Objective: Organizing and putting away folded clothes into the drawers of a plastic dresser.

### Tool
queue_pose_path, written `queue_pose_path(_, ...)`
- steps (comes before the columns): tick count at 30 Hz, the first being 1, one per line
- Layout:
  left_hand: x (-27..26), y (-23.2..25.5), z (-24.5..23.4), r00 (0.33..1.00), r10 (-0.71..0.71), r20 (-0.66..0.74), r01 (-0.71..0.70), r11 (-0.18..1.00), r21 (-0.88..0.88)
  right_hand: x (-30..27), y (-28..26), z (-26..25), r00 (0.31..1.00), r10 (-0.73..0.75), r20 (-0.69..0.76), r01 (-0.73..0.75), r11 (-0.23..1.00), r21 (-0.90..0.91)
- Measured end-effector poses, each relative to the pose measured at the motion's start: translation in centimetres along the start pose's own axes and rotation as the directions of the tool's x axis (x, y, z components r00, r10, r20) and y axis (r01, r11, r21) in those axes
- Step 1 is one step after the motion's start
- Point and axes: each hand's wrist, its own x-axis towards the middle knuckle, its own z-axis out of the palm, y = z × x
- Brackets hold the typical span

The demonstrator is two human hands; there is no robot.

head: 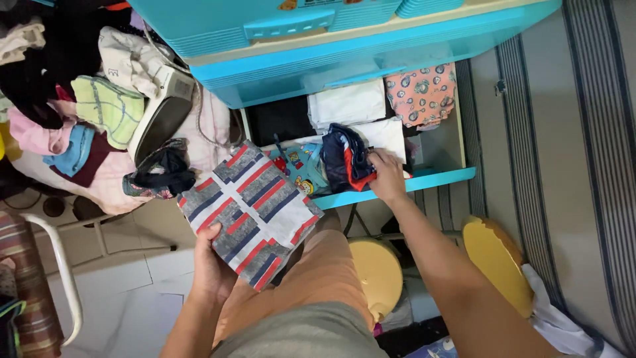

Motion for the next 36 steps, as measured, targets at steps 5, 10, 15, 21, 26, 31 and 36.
queue_pose_path(5, -0.3, 0.1, 0.5, 0.999, 0.031, 0.006, -0.031, 0.999, -0.008, 2.3, 0.5, -0.4, 0.984, 0.141, 0.105, -0.143, 0.99, 0.008)
queue_pose_path(10, -0.1, -0.1, -0.7, 0.999, 0.031, -0.014, -0.031, 0.999, -0.028, 5.3, 4.2, -1.0, 0.871, 0.369, 0.326, -0.466, 0.83, 0.305)
queue_pose_path(15, -0.3, 0.5, -2.4, 0.999, 0.034, 0.025, -0.032, 0.998, -0.045, 7.3, -4.0, -9.9, 0.641, 0.392, 0.66, -0.72, 0.606, 0.34)
queue_pose_path(21, -0.9, 0.7, -4.6, 0.997, 0.078, -0.028, -0.081, 0.991, -0.11, 2.8, -6.3, -2.4, 0.666, 0.144, 0.732, -0.662, -0.337, 0.669)
queue_pose_path(26, -1.2, 1.1, -5.8, 0.993, 0.067, -0.098, -0.084, 0.98, -0.181, 5.4, -15.6, 1.3, 0.848, 0.099, 0.521, -0.355, -0.625, 0.695)
queue_pose_path(31, -0.9, 0.3, -8.7, 0.989, 0.068, -0.128, -0.091, 0.978, -0.185, 6.5, -15.8, 9.2, 0.864, 0.1, 0.494, -0.24, -0.78, 0.578)
queue_pose_path(36, -0.7, -0.2, -8.8, 0.988, 0.046, -0.147, -0.073, 0.98, -0.185, 7.1, -12.5, 13.4, 0.706, 0.226, 0.671, -0.395, -0.662, 0.637)
